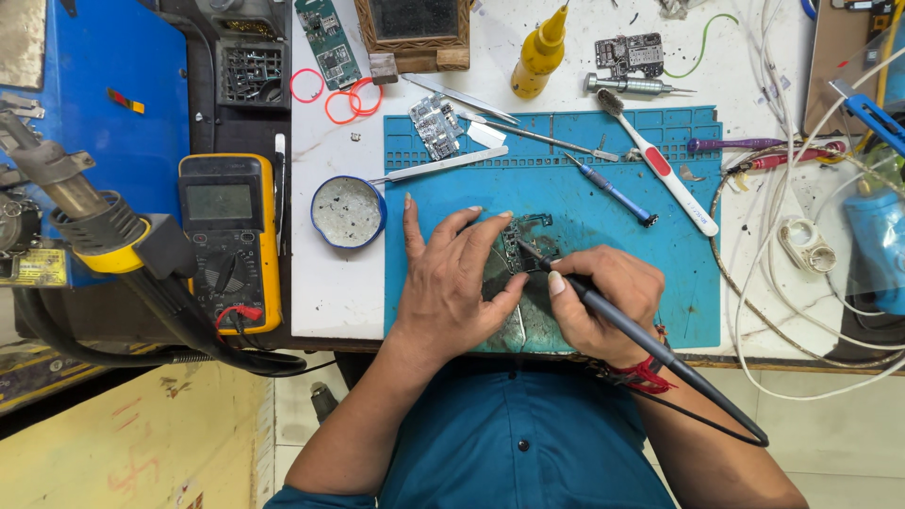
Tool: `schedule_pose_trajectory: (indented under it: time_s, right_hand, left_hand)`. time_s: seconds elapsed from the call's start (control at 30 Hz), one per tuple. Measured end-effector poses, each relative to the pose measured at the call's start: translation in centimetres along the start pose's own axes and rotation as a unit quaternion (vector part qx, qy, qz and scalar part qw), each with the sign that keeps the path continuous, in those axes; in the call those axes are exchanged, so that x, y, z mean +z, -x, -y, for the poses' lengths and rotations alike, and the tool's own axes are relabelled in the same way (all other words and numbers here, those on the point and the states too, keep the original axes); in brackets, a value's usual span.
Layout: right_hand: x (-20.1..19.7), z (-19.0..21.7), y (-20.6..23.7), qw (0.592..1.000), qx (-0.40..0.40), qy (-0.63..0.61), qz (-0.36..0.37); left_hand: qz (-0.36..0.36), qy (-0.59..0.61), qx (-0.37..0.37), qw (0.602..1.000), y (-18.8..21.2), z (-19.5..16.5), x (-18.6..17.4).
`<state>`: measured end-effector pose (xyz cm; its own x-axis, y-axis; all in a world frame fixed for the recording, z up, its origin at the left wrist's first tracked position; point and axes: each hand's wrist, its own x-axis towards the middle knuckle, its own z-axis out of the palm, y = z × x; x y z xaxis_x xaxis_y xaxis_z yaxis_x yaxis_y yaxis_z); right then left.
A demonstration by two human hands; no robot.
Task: The person uses a soldering iron to apply heat to a small green circuit board held on a blue mat. They repeatedly touch the iron tip to different points on the board while holding it steady with the other hand. The workspace contains a multimeter, tweezers, and other electronics tools.
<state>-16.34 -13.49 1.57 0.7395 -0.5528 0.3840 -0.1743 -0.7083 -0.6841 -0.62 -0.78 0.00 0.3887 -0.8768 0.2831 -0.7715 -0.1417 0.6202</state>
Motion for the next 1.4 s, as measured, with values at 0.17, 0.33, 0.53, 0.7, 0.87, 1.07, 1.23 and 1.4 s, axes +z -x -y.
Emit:
schedule_pose_trajectory:
  time_s: [0.17,0.33,0.53,0.7,0.87,1.07,1.23,1.4]
  right_hand:
    - [-0.06,0.01,-0.04,1.000,-0.009,-0.003,0.000]
    - [-0.05,-0.02,-0.04,1.000,-0.005,-0.005,0.005]
    - [-0.07,-0.01,-0.03,1.000,-0.004,-0.004,0.005]
    - [-0.08,0.04,0.01,1.000,-0.005,-0.003,0.005]
    - [-0.02,0.03,0.00,1.000,-0.001,-0.004,0.004]
    - [0.01,0.04,-0.02,1.000,-0.002,-0.002,0.002]
    - [0.02,0.02,-0.08,1.000,-0.008,-0.007,0.003]
    - [-0.01,0.01,-0.05,1.000,-0.008,-0.004,0.007]
  left_hand:
    - [-0.001,0.001,0.000,1.000,0.00,0.00,-0.01]
    - [-0.002,0.000,0.001,1.000,0.02,0.06,0.05]
    - [-0.004,0.000,0.005,1.000,0.03,0.11,0.05]
    - [-0.002,0.000,0.003,1.000,0.05,0.08,0.04]
    - [-0.004,-0.002,0.006,1.000,0.02,0.10,0.02]
    - [0.002,-0.004,0.002,1.000,0.00,0.10,-0.02]
    - [-0.005,-0.003,0.009,1.000,-0.01,0.07,-0.01]
    - [-0.002,-0.004,0.005,1.000,-0.02,0.12,-0.02]
